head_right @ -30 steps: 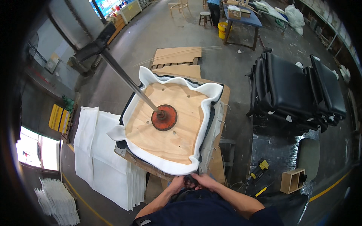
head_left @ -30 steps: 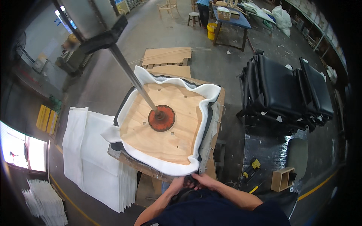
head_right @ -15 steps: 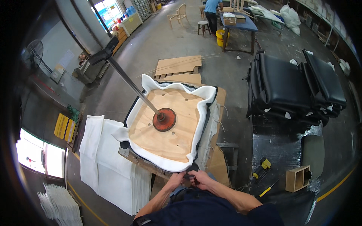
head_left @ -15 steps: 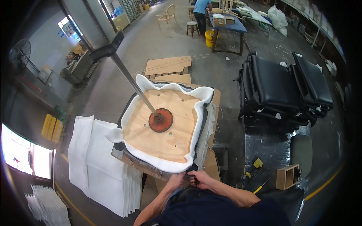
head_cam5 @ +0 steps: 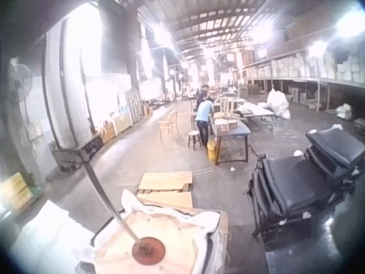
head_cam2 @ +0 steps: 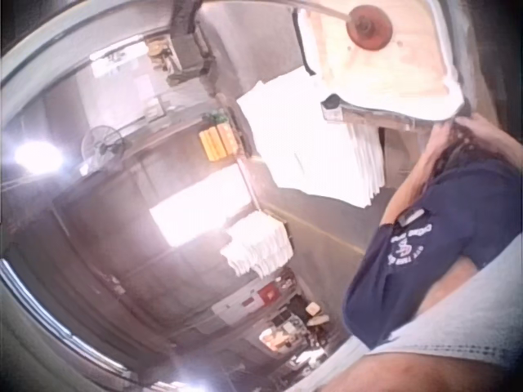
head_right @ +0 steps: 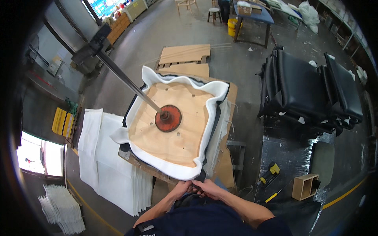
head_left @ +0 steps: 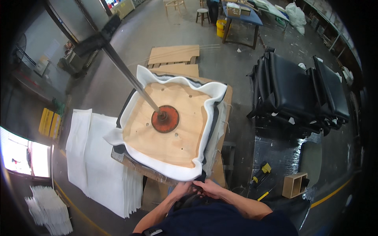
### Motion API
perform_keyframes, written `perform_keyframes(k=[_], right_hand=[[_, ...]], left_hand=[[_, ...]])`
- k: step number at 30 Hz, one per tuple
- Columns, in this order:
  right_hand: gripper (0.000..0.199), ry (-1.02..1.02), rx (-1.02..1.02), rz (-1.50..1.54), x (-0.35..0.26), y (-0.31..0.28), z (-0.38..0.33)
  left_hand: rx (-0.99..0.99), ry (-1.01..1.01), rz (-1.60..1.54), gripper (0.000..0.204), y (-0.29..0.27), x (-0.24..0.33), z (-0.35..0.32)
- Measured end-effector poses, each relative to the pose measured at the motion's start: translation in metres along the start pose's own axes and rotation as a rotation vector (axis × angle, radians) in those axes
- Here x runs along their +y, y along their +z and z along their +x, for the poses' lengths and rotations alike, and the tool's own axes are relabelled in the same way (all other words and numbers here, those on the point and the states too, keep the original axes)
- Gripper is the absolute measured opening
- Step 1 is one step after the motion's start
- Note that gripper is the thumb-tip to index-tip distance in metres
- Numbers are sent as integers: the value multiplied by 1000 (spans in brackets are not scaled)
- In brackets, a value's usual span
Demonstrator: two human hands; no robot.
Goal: The person places a black seat cushion onto a wooden base, then covers it with a white protective sheet. They pull the sheet taut around the edges and use a staple gun to secure it to the underside of the wooden base.
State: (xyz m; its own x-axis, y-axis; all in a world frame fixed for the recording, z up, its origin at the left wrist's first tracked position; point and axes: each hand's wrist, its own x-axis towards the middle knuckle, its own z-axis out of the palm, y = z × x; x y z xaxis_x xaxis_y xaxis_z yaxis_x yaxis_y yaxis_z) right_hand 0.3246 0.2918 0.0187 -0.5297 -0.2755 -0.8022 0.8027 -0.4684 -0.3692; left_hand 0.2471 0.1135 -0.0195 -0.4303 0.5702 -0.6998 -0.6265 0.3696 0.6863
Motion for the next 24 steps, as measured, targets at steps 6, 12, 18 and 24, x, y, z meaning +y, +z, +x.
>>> perform_keyframes(k=[6,12,18,24], right_hand=[[59,-157,169,-390,4,5,5],[59,-343,165,-36,10,5,-10],[48,-222,254,171,-14,-38,-20],[45,-561,548,541,-36,-74,-11]], left_hand=[[-16,25,-64,44,1,-21,14],[79,71,-5,39,19,13,-4],[-3,193,165,38,-54,3,-42],[798,40,28,31,-226,-14,-86]])
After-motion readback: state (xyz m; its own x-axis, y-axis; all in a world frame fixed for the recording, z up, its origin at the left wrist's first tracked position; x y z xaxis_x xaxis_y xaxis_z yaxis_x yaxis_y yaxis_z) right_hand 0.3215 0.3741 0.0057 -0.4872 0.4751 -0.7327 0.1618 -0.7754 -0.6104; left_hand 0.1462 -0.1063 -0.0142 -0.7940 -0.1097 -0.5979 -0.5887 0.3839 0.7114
